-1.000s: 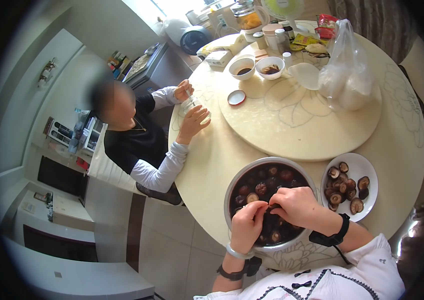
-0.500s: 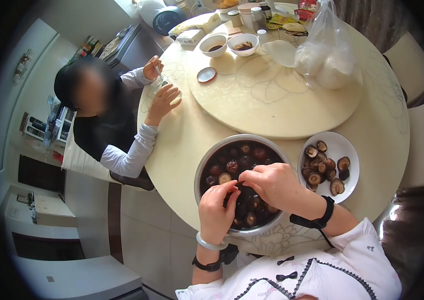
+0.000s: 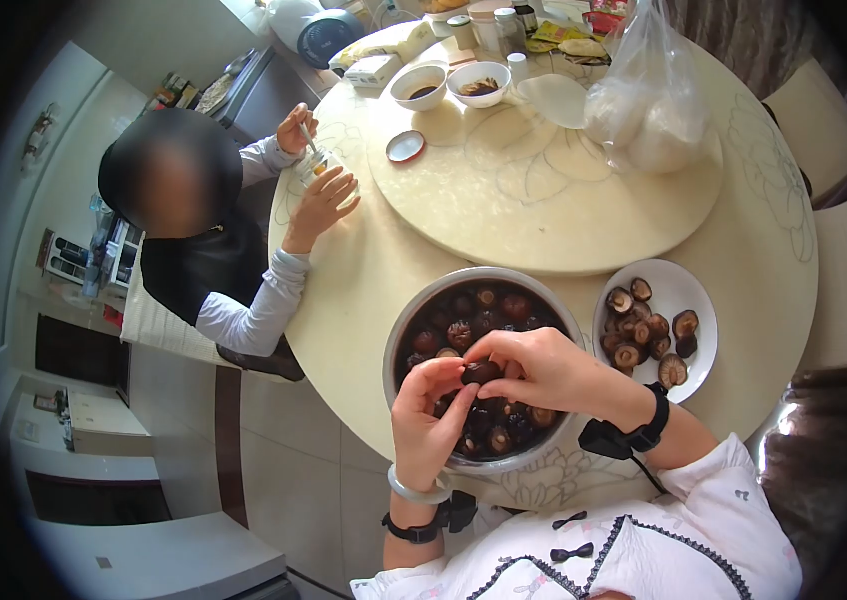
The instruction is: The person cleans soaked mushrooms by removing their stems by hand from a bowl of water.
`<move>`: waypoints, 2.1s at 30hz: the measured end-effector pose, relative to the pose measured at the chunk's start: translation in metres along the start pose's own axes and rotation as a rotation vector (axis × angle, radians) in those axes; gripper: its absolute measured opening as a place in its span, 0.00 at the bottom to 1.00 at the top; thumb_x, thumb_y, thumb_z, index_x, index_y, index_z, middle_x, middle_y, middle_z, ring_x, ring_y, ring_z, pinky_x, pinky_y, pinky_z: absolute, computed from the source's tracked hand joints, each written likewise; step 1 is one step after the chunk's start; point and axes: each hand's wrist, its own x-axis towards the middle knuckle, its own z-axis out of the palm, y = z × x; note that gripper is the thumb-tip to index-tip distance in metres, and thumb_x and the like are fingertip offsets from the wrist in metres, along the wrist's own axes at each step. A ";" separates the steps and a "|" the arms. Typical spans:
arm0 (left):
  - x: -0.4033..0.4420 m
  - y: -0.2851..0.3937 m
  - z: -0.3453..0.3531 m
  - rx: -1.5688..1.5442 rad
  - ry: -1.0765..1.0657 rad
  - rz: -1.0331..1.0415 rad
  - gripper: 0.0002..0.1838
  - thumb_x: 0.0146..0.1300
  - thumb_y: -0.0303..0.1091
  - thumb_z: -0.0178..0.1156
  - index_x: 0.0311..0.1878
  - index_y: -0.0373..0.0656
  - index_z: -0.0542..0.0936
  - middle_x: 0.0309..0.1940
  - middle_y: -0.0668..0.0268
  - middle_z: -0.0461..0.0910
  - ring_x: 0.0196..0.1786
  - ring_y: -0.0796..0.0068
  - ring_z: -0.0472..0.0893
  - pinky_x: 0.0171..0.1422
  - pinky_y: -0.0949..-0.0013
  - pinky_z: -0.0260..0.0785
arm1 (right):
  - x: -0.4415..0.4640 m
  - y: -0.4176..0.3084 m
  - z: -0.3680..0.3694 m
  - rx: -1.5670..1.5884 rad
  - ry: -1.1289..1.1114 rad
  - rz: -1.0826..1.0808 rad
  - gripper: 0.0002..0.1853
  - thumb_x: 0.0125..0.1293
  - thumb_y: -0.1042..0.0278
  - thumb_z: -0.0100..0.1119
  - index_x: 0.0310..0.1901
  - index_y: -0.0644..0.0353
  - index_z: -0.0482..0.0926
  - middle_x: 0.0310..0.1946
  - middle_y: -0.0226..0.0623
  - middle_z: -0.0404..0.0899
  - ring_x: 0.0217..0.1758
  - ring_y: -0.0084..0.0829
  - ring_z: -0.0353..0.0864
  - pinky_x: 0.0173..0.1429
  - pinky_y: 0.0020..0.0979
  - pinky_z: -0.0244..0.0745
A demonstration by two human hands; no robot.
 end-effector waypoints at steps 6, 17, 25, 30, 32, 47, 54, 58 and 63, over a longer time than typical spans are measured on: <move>-0.003 -0.005 -0.002 0.094 0.015 0.000 0.17 0.66 0.16 0.62 0.55 0.37 0.71 0.39 0.67 0.80 0.44 0.79 0.82 0.53 0.78 0.74 | -0.001 0.004 0.012 -0.027 -0.039 0.060 0.07 0.67 0.66 0.65 0.40 0.60 0.80 0.25 0.39 0.82 0.29 0.34 0.87 0.33 0.33 0.79; -0.001 -0.018 -0.001 0.643 -0.277 0.220 0.23 0.62 0.23 0.62 0.61 0.34 0.72 0.50 0.49 0.79 0.53 0.49 0.80 0.58 0.56 0.73 | -0.007 0.020 0.023 -0.505 -0.099 -0.054 0.11 0.61 0.63 0.66 0.44 0.55 0.81 0.32 0.40 0.86 0.37 0.43 0.88 0.38 0.43 0.82; 0.001 -0.010 -0.004 0.427 -0.210 0.126 0.19 0.64 0.25 0.62 0.58 0.37 0.77 0.45 0.50 0.83 0.50 0.51 0.83 0.57 0.58 0.75 | -0.006 0.010 0.018 -0.400 0.082 -0.155 0.10 0.60 0.66 0.67 0.44 0.50 0.84 0.34 0.33 0.87 0.38 0.38 0.87 0.40 0.37 0.81; 0.000 -0.008 -0.006 0.378 -0.164 0.095 0.12 0.64 0.22 0.64 0.50 0.34 0.82 0.41 0.57 0.85 0.43 0.69 0.85 0.50 0.69 0.77 | -0.002 0.011 0.015 -0.289 0.176 -0.224 0.08 0.62 0.66 0.67 0.43 0.51 0.83 0.32 0.32 0.84 0.33 0.36 0.85 0.37 0.35 0.80; -0.002 -0.012 -0.007 0.416 -0.061 0.151 0.11 0.62 0.21 0.66 0.48 0.34 0.83 0.38 0.59 0.86 0.40 0.70 0.85 0.47 0.70 0.77 | -0.002 0.005 0.014 -0.081 0.100 -0.144 0.10 0.62 0.64 0.70 0.42 0.53 0.82 0.34 0.35 0.80 0.30 0.32 0.82 0.35 0.31 0.78; -0.007 -0.009 -0.001 0.488 0.044 0.289 0.07 0.61 0.24 0.71 0.33 0.37 0.80 0.29 0.58 0.84 0.30 0.69 0.83 0.35 0.70 0.75 | -0.001 0.003 0.014 0.174 -0.103 0.128 0.12 0.66 0.67 0.69 0.39 0.62 0.75 0.27 0.37 0.84 0.26 0.24 0.85 0.31 0.28 0.78; -0.009 0.000 0.003 0.517 0.081 0.360 0.03 0.63 0.24 0.68 0.36 0.38 0.83 0.30 0.58 0.84 0.31 0.67 0.83 0.36 0.69 0.74 | 0.001 0.008 0.004 0.274 -0.257 0.107 0.12 0.68 0.63 0.66 0.46 0.63 0.79 0.28 0.33 0.84 0.28 0.20 0.85 0.32 0.24 0.76; -0.013 -0.001 0.003 0.576 0.062 0.367 0.02 0.65 0.23 0.65 0.38 0.39 0.81 0.30 0.58 0.83 0.31 0.59 0.82 0.35 0.62 0.73 | -0.003 0.009 0.004 0.140 -0.194 0.044 0.10 0.63 0.64 0.68 0.39 0.62 0.84 0.28 0.39 0.86 0.28 0.33 0.86 0.34 0.33 0.79; -0.007 -0.001 -0.009 0.665 0.077 0.225 0.04 0.64 0.21 0.64 0.41 0.38 0.82 0.33 0.58 0.84 0.34 0.59 0.83 0.39 0.63 0.75 | -0.028 -0.015 -0.036 -0.484 0.116 -0.041 0.11 0.62 0.58 0.66 0.31 0.58 0.82 0.29 0.39 0.83 0.32 0.45 0.84 0.36 0.39 0.79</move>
